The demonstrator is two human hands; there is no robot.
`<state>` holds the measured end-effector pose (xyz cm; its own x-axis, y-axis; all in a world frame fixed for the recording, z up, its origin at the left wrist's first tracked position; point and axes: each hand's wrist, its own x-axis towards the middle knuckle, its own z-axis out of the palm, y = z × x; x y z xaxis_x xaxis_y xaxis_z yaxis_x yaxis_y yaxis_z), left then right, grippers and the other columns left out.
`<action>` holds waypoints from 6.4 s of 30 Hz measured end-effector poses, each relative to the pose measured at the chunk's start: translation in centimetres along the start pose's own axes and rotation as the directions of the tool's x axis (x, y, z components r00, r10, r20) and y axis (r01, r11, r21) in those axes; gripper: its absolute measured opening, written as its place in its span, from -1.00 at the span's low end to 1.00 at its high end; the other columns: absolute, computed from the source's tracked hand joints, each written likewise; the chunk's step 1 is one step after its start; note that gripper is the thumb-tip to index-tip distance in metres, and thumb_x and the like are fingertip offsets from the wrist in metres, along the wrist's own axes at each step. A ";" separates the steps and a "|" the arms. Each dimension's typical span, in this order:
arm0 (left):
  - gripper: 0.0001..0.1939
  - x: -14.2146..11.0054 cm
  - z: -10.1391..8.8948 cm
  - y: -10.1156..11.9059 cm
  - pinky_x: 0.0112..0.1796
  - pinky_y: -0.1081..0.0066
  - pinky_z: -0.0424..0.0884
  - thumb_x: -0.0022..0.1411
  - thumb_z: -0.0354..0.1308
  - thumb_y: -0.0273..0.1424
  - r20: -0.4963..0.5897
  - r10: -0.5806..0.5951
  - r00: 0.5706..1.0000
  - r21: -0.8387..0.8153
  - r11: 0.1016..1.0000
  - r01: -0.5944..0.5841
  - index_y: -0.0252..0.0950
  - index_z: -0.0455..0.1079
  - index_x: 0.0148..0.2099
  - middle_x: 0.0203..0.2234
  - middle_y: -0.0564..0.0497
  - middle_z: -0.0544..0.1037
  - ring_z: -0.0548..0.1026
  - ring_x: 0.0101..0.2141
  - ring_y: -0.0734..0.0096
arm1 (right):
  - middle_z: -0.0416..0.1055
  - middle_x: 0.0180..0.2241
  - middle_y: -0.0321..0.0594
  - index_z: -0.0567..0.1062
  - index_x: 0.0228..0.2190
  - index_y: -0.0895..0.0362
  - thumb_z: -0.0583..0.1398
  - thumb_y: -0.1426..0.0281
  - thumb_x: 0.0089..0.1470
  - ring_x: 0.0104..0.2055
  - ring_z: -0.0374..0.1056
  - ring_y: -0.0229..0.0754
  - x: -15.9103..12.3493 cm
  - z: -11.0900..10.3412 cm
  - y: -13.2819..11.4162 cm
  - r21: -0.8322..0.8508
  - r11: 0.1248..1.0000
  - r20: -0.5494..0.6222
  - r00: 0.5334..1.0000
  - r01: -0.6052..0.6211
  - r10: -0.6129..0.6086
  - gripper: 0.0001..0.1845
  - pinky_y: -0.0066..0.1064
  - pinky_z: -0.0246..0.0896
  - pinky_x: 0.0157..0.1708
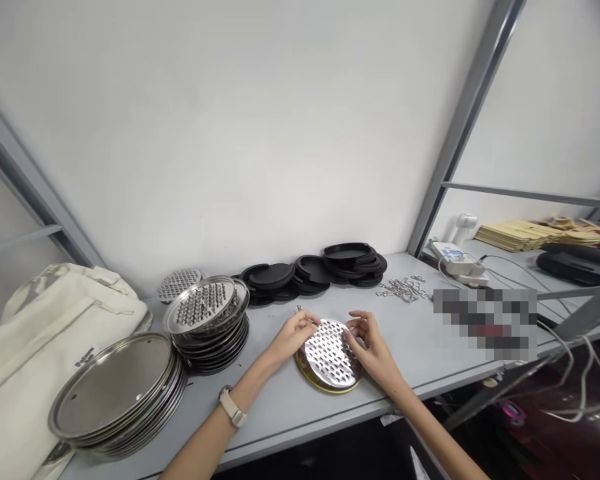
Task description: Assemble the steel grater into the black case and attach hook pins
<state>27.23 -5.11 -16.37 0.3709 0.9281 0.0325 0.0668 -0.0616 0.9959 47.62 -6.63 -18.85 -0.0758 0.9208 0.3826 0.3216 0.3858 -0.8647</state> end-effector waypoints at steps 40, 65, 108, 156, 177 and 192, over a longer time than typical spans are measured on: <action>-0.74 -0.3 -0.5 -1.1 -0.46 0.42 0.12 0.30 -0.13 -0.31 -0.173 0.245 0.954 0.751 0.660 -0.033 -0.28 0.32 -0.31 -0.53 -0.03 0.43 0.38 -0.51 0.34 | 0.13 0.09 -0.11 0.26 -0.04 0.03 0.09 0.19 0.12 0.15 0.11 -0.08 -0.3 -0.5 -0.9 -0.240 0.962 0.242 0.967 0.133 -0.074 -0.62 -0.20 0.08 0.10; -0.79 -0.2 -0.2 -0.3 -0.46 0.51 0.08 0.28 -0.08 -0.32 -0.206 0.386 0.899 0.767 0.634 -0.097 -0.27 0.29 -0.34 -0.65 0.16 0.22 0.22 -0.57 0.52 | 0.26 -0.15 -0.14 0.31 -0.14 0.05 0.05 0.33 0.14 -0.07 0.20 -0.06 -1.1 -0.5 -2.5 -0.357 0.902 0.124 0.969 0.244 -0.213 -0.78 -0.17 0.12 -0.04; -0.84 -0.1 -0.3 -0.5 -0.50 0.51 0.08 0.24 -0.03 -0.37 -0.203 0.249 0.947 0.748 0.664 -0.014 -0.28 0.34 -0.33 -0.65 0.13 0.30 0.28 -0.58 0.48 | 0.23 0.00 -0.09 0.19 0.04 0.04 -0.02 0.30 0.20 0.02 0.25 -0.09 -1.4 0.0 -3.0 -0.378 0.871 0.311 0.929 0.313 -0.199 -0.63 -0.19 0.22 0.01; -0.86 0.0 -0.5 -1.5 -0.51 0.49 0.08 0.25 -0.04 -0.40 -0.126 0.227 0.966 0.795 0.605 -0.038 -0.29 0.32 -0.31 -0.59 0.08 0.37 0.31 -0.57 0.47 | 0.30 -0.08 -0.17 0.36 -0.14 0.03 0.18 0.19 0.04 0.01 0.23 -0.11 -0.3 -2.6 -1.1 -0.125 0.982 0.427 0.901 0.142 -0.076 -0.66 -0.24 0.15 0.05; -0.87 -0.5 0.0 -0.9 -0.46 0.43 0.13 0.20 -0.04 -0.41 -0.181 0.141 0.973 0.926 0.357 0.120 -0.27 0.31 -0.25 -0.53 0.02 0.45 0.42 -0.48 0.34 | 0.30 0.01 -0.13 0.43 -0.22 0.08 0.14 0.16 0.08 0.13 0.15 -0.05 0.0 -2.4 -0.8 -0.067 0.996 0.332 0.943 0.058 -0.033 -0.70 -0.18 0.02 0.14; -0.75 -1.8 -0.9 1.9 -0.46 0.41 0.10 0.30 -0.12 -0.27 -0.055 0.083 0.995 0.913 0.408 0.016 -0.30 0.30 -0.26 -0.48 -0.04 0.47 0.41 -0.47 0.31 | 0.34 -0.46 -0.23 0.35 -0.36 0.08 0.02 0.23 0.16 -0.42 0.31 -0.17 -1.7 -2.0 -1.4 -0.583 0.813 0.028 0.999 -0.012 0.035 -0.78 -0.36 0.19 -0.43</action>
<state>25.83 -6.60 -14.43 0.3241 0.9384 0.1201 0.8785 -0.3456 0.3297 49.22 -8.86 -17.66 -0.0909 0.9350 0.3427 0.8122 0.2688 -0.5178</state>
